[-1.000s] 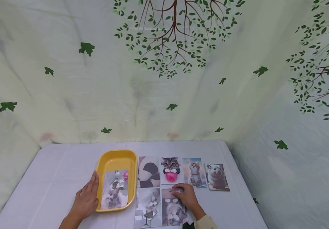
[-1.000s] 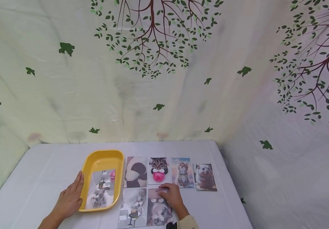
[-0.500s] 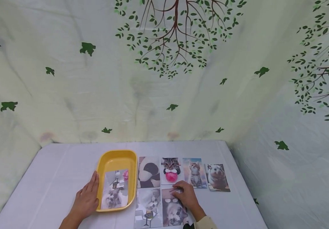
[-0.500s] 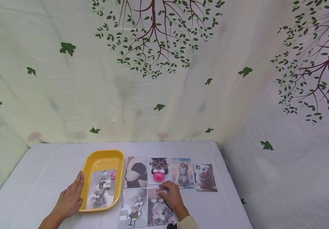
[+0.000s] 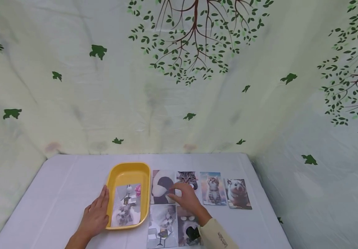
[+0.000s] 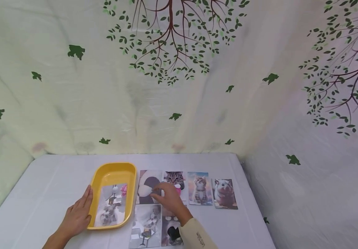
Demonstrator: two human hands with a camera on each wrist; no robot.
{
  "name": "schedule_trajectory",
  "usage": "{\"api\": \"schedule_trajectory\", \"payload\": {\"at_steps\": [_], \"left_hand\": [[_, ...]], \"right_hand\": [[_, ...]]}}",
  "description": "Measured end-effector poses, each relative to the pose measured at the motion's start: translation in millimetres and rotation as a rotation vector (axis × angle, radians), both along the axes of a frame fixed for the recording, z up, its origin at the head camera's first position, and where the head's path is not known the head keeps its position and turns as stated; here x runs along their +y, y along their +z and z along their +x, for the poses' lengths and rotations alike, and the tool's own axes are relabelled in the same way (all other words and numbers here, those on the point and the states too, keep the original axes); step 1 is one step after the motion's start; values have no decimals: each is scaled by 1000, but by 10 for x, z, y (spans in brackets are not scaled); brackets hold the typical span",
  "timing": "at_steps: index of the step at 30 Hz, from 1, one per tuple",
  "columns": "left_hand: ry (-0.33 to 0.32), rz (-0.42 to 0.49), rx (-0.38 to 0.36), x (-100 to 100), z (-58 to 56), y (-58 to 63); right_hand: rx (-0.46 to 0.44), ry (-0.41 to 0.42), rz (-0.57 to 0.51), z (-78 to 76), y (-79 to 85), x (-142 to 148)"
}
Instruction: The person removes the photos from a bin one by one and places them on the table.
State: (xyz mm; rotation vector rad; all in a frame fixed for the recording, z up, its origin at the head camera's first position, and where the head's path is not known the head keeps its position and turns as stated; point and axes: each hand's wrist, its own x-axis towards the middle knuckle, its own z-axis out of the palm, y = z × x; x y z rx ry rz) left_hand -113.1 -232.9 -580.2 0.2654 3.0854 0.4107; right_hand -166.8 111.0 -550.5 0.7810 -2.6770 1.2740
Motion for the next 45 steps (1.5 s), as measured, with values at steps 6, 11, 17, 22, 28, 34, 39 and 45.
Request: {"api": "schedule_trajectory", "payload": {"at_steps": [6,11,17,22,28,34,39,45], "left_hand": [[4,4,-8,-1,6,24],[8,1,-36,2,13,24],[7,-2,-31,-2,1,21],[3,-3,-29,-6,3,41],[2,-3,-19,-10,5,31],[2,-5,-20,4,5,37],[-3,-7,-3,-11,11,42],[-14,-8,24,-20,26,42]], "right_hand": [[-44,143,80,-186,195,-570],[-199,112,59,-193,221,-959],[-365,16,-42,-231,118,-1348],[-473,-87,-200,-259,0,-1581],[-560,-178,-334,-343,-77,-1721],[-639,-269,-253,-438,-133,-1794],[-594,-306,-204,-451,-153,-1830],[-610,-364,-108,-418,-197,-1885]]}}
